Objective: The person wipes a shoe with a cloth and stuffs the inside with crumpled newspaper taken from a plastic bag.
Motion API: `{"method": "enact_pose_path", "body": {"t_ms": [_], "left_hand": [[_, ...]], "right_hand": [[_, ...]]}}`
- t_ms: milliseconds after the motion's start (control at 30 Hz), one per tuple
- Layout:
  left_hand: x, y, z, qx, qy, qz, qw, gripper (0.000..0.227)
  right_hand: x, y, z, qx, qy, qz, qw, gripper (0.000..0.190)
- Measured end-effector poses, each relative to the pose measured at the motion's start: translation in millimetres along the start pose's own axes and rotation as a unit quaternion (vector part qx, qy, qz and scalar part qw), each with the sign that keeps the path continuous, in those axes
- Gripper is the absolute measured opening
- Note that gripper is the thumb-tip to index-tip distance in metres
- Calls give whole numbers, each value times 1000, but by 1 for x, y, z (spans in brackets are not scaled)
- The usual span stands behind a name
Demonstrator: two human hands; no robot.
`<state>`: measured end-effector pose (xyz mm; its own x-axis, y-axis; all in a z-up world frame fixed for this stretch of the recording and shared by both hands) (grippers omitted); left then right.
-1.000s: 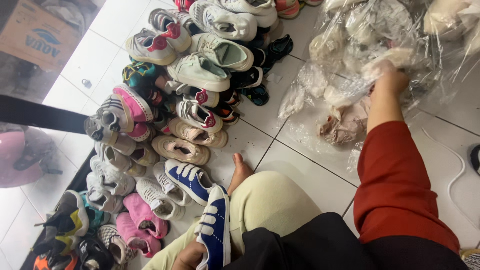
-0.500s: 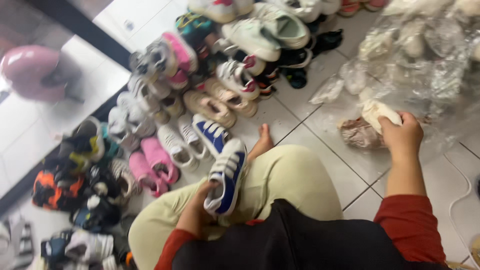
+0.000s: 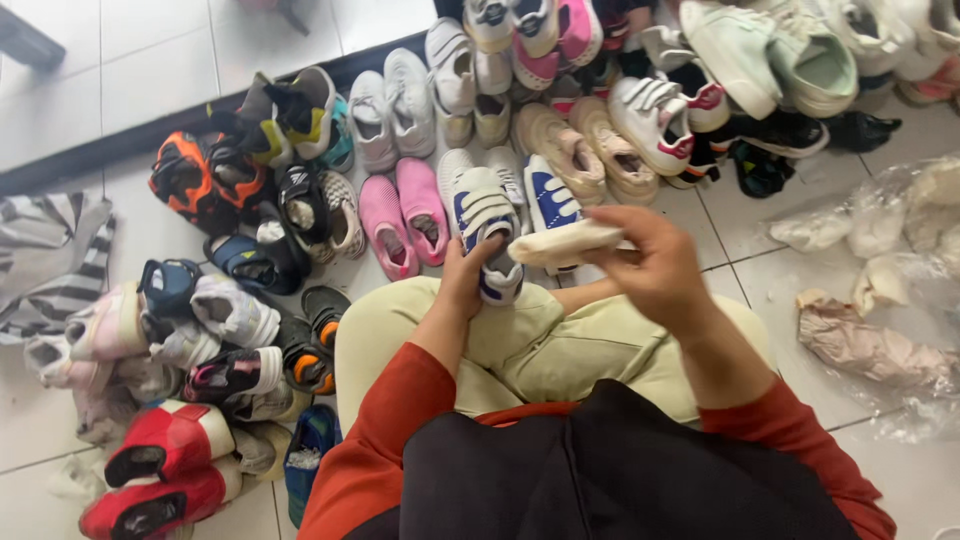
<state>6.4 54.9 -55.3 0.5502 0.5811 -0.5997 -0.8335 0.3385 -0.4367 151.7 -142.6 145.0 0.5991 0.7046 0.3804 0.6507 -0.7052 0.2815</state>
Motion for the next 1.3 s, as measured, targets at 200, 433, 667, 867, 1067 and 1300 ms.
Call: {"method": "enact_pose_path", "body": {"t_ms": [200, 433, 667, 867, 1067, 1300], "left_hand": [[7, 3, 2, -18, 12, 57, 998, 68], [14, -7, 7, 218, 41, 64, 973, 97], [30, -10, -12, 156, 69, 52, 984, 99], [14, -29, 1, 91, 74, 25, 993, 93], [13, -25, 11, 28, 71, 32, 997, 77], [30, -19, -16, 185, 40, -9, 982, 73]], "right_hand": [[-2, -84, -25, -279, 277, -99, 914, 34], [-17, -106, 8, -288, 326, -85, 896, 26], [-24, -108, 38, -310, 370, -52, 874, 27], [-5, -109, 34, -257, 341, -69, 902, 27], [3, -110, 33, -104, 240, -148, 954, 31], [2, -95, 95, -264, 165, -93, 946, 62]]}}
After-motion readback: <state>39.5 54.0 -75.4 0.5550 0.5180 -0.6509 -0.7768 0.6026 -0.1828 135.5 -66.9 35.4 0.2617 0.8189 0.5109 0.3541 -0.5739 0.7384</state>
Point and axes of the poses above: each hand's wrist, its own x-axis towards the middle knuckle, its own y-axis out of the back of the hand, z = x × y, the point moved 10 cm from there along x, towards the middle knuckle, and after that the axes turned 13 degrees about y, right-handed, at the moved point
